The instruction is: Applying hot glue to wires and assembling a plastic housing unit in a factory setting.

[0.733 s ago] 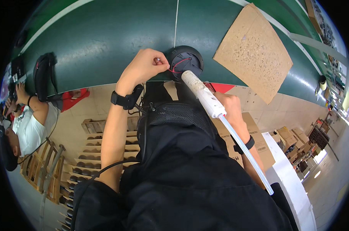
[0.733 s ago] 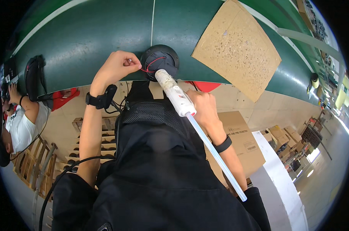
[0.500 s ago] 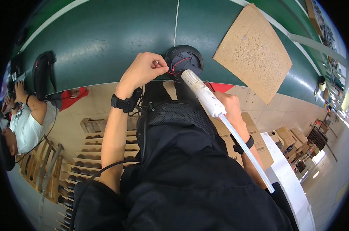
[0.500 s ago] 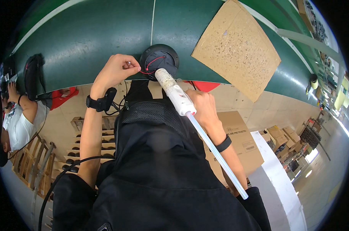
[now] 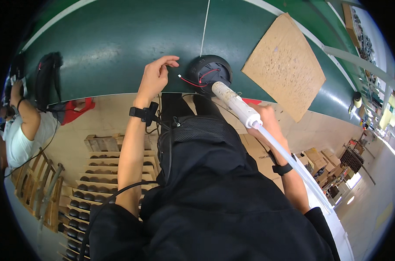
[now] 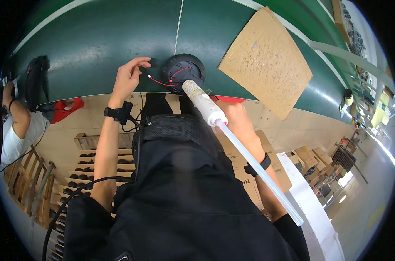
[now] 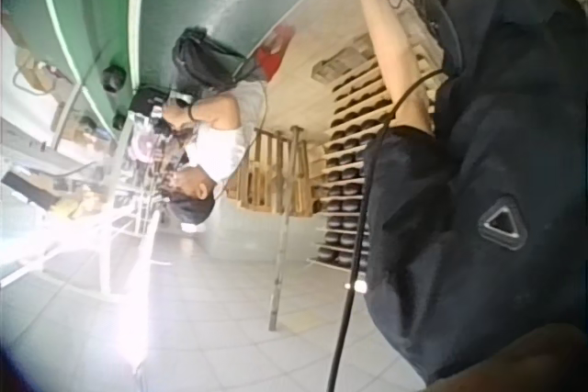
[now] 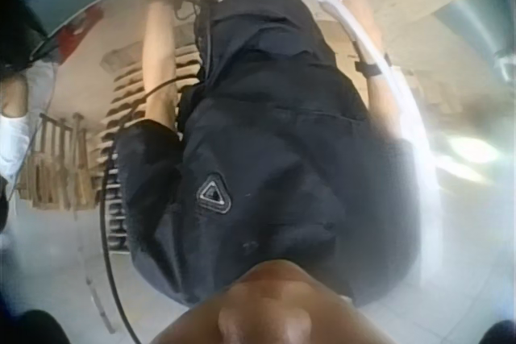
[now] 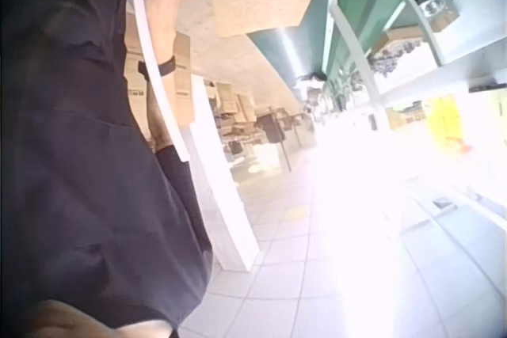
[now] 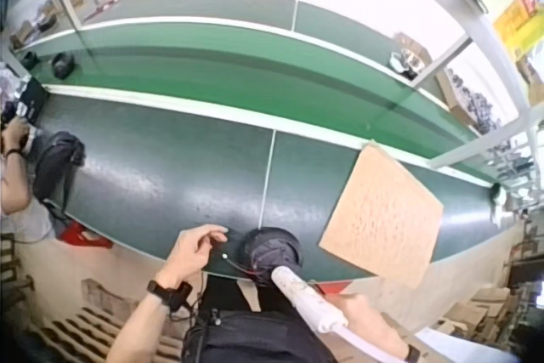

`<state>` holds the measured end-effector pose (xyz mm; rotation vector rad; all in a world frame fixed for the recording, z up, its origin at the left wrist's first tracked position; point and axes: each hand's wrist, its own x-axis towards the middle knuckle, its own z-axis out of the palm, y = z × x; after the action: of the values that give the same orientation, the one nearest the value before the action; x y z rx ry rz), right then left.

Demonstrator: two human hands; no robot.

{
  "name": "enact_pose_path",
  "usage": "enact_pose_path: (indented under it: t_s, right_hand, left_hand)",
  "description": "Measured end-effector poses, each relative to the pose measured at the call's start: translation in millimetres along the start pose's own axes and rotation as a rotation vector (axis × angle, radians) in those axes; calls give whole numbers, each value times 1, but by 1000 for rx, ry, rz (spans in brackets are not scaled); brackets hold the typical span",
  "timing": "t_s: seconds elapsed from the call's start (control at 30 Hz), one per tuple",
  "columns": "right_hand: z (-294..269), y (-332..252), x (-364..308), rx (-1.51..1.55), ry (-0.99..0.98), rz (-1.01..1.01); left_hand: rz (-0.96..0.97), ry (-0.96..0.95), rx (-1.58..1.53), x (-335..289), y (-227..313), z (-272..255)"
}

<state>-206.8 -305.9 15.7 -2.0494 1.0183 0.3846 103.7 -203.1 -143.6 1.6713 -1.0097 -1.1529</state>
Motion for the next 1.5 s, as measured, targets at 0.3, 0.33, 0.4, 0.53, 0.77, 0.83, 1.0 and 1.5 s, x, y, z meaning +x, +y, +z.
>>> enact_pose_path:
  t_s: [0.3, 0.33, 0.4, 0.53, 0.77, 0.83, 1.0, 1.5]
  right_hand:
    - [-44, -17, -11, 177, 188, 101]
    - [-46, -6, -16, 370, 213, 197]
    - [-46, 32, -27, 604, 217, 224]
    - [-19, 106, -45, 785, 367, 213]
    - [2, 202, -47, 1133, 418, 213]
    - [0, 234, -38, 1149, 369, 183]
    - [22, 191, 60, 1246, 65, -129]
    - [16, 71, 182, 1197, -45, -465]
  left_hand:
    - [229, -141, 286, 1, -7, 21]
    - [218, -231, 253, -2, 1, 25]
    - [301, -243, 281, -8, 12, 41]
    - [330, -112, 393, -22, 17, 66]
    - [166, 248, 264, -37, 37, 99]
    - [107, 370, 248, -50, 37, 102]
    - [140, 913, 207, -178, 79, 58]
    - [466, 2115, 641, -740, 388, 14]
